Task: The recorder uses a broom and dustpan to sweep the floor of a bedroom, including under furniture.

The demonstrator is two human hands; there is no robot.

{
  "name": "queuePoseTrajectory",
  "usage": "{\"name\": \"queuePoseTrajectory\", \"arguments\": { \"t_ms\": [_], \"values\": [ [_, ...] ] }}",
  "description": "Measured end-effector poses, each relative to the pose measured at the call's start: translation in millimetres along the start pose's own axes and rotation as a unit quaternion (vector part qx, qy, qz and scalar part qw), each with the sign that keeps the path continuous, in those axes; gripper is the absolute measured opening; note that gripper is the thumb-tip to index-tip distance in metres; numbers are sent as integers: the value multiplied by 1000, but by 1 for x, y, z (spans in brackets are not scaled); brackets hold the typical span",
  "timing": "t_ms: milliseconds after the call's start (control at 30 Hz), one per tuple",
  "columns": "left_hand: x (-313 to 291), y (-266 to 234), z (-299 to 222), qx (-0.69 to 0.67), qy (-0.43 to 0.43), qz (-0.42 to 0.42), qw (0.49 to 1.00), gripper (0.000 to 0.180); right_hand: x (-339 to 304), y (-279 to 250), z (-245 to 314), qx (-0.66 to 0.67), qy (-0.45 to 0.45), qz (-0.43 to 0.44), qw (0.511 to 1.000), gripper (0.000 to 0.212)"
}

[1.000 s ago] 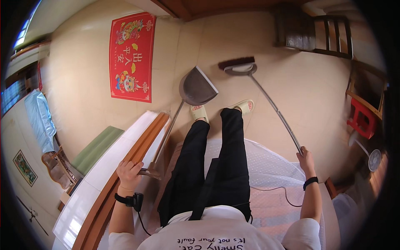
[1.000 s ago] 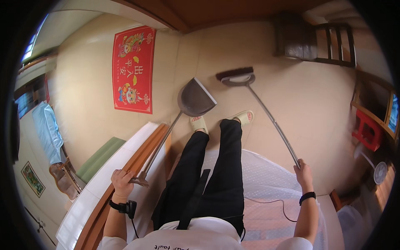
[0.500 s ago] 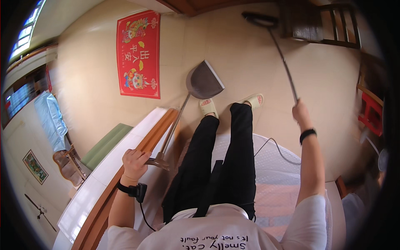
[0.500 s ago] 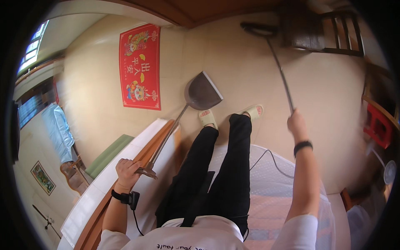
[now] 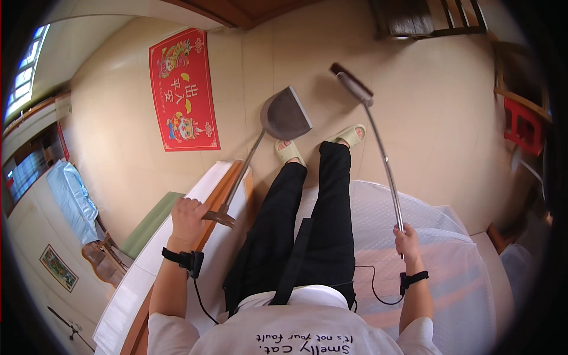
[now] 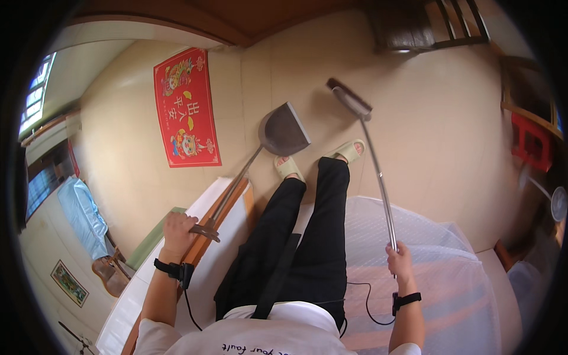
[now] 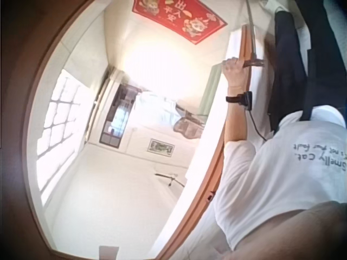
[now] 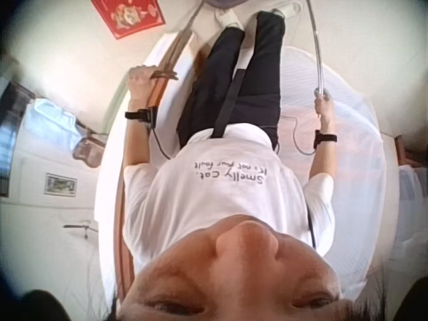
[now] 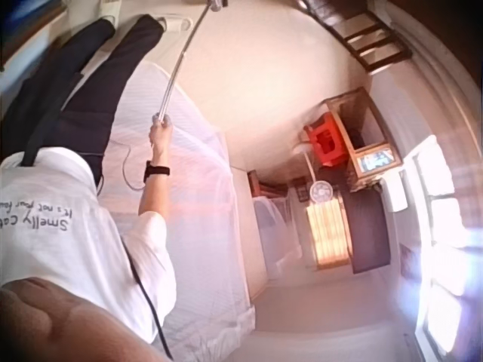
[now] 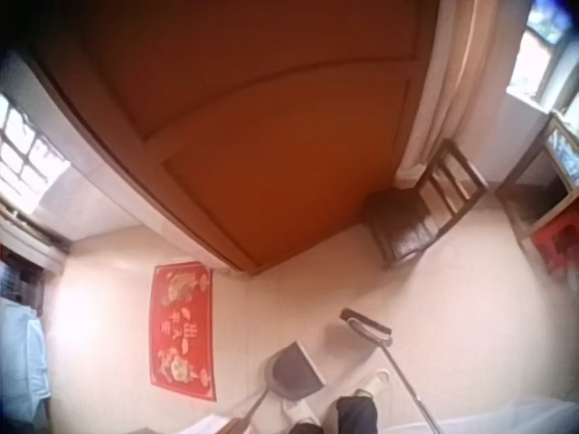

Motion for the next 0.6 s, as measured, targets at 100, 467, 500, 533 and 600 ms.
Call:
{"name": "queuePoseTrajectory", "arguments": {
  "t_ms": [100, 467, 500, 533, 600],
  "values": [
    [1, 7, 25, -3, -68, 36, 997, 11, 19, -1, 25, -69, -45, -82, 993, 10],
    [9, 3, 41, 22, -90, 66, 994, 11, 55, 103, -8, -214, -75, -28, 974, 20],
    [7, 4, 43, 28, -96, 63, 993, 11, 33, 123, 3, -112, -14, 62, 992, 18],
    [6, 5, 44, 27, -95, 62, 993, 11, 13, 134, 8, 21, 13, 136, 990, 17],
    [7, 5, 44, 18, -91, 59, 994, 11, -19, 143, 9, 155, 38, 203, 966, 17]
  ]
}}
Point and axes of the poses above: each hand's wrist, its own x-axis towards the middle knuckle, its own y-axis out of the palm, z = x × y, the point moved 4 cm from there along x, towards the middle knuckle, and after that the axes turned 15 degrees about z, right-handed, at the moved point
